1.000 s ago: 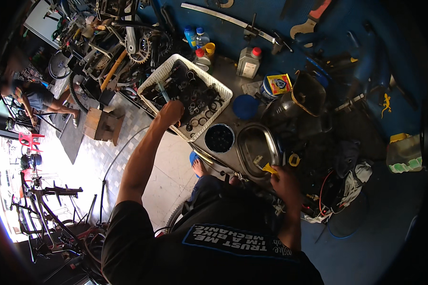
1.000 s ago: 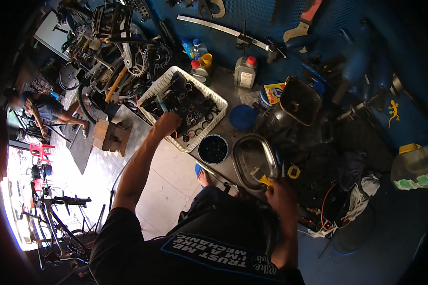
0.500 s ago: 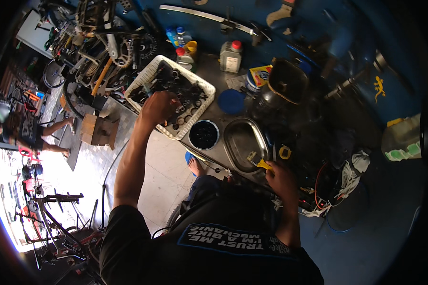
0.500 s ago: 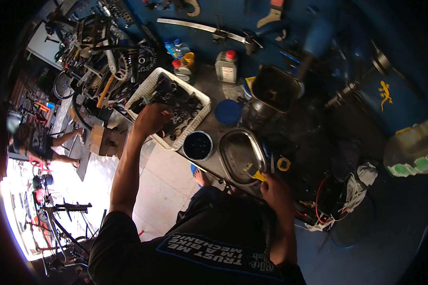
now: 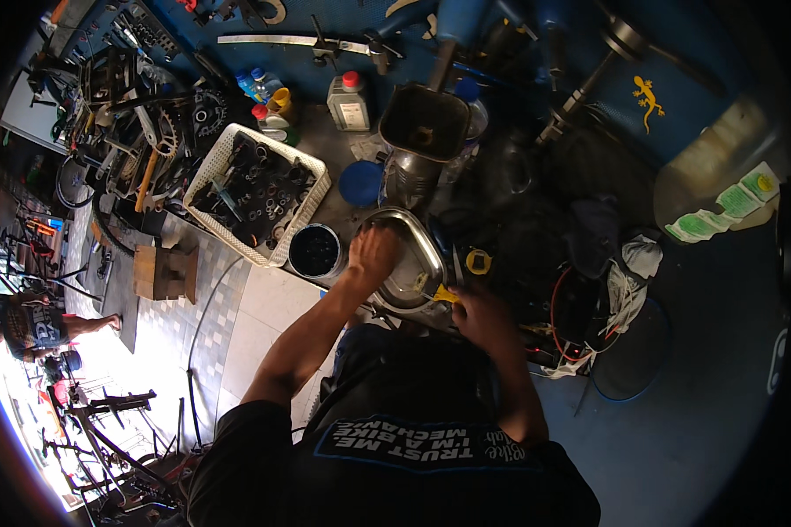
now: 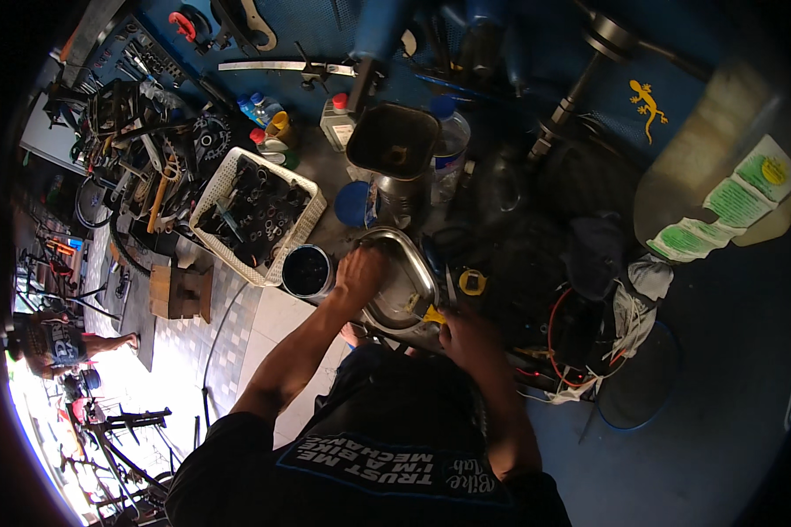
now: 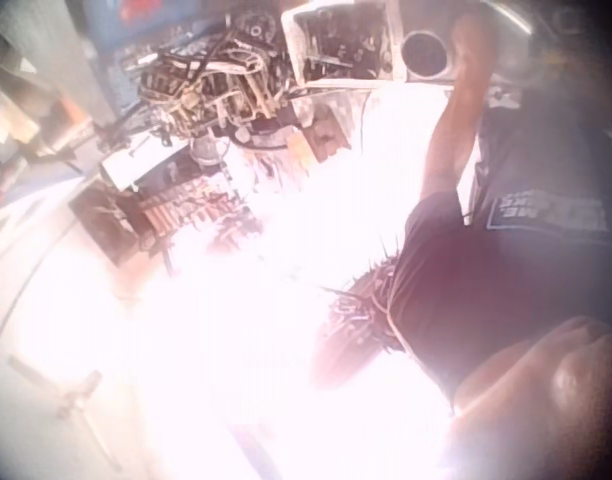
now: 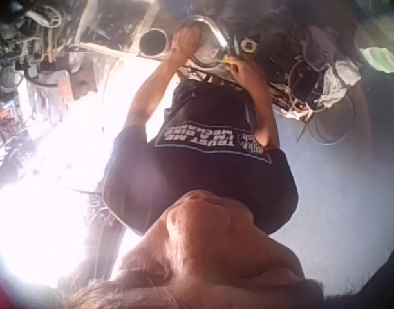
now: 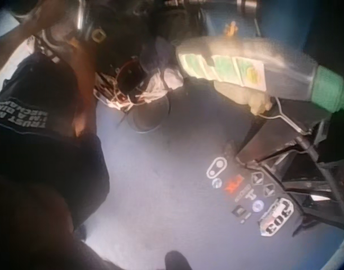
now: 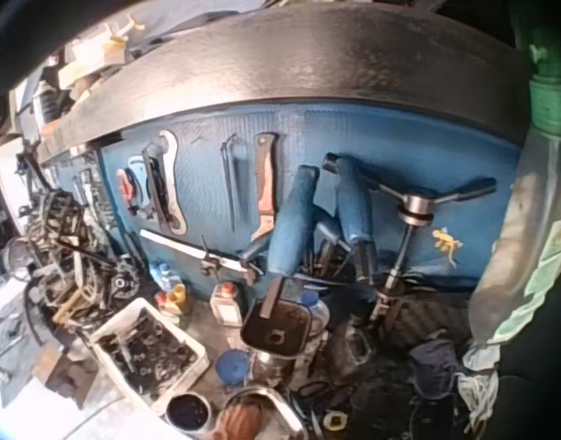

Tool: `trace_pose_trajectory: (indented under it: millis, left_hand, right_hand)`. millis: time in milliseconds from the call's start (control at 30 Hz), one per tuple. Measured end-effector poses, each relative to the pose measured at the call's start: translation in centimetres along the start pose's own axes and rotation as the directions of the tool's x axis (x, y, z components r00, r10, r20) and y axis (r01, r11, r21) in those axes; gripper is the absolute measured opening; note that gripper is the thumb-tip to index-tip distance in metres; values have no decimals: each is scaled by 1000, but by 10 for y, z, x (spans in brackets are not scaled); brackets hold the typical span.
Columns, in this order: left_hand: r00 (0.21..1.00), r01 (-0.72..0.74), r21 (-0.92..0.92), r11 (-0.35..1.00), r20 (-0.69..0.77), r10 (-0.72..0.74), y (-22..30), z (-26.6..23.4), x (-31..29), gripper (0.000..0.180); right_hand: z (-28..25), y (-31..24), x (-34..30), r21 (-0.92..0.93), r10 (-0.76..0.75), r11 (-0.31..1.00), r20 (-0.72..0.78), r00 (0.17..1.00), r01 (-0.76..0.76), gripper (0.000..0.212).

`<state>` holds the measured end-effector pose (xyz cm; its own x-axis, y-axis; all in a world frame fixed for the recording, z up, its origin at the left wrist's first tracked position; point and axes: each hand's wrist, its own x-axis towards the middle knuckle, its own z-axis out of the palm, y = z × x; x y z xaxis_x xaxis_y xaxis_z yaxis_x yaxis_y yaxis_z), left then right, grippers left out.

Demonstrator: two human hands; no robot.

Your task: The person scrubs small bicycle parts in a metal tray using a brush and liquid, then wipes them with a cloth. The person repeatedly picks up parts, scrubs them, and places them back into a basket.

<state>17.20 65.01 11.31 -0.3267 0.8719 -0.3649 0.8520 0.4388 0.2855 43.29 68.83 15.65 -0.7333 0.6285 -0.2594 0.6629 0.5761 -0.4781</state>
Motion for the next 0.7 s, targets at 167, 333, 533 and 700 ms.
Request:
trace_pose_trajectory:
  millis: [167, 333, 533, 700]
  left_hand:
    - [965, 23, -60, 998, -258, -37, -4, 29, 16, 35]
    - [908, -158, -104, 982, -407, 103, -11, 57, 26, 31]
    - [922, -216, -231, 949, -367, 120, -13, 47, 33, 30]
    - [979, -108, -248, 963, -196, 59, -5, 33, 36, 28]
  right_hand:
    - [8, 12, -6, 19, -75, 997, -42, 996, 76, 37]
    - [3, 15, -5, 53, -80, 995, -37, 996, 81, 37]
    - [3, 21, 2, 60, -80, 995, -1, 997, 79, 37]
    - [-1, 17, 4, 65, -91, 994, -10, 996, 91, 36]
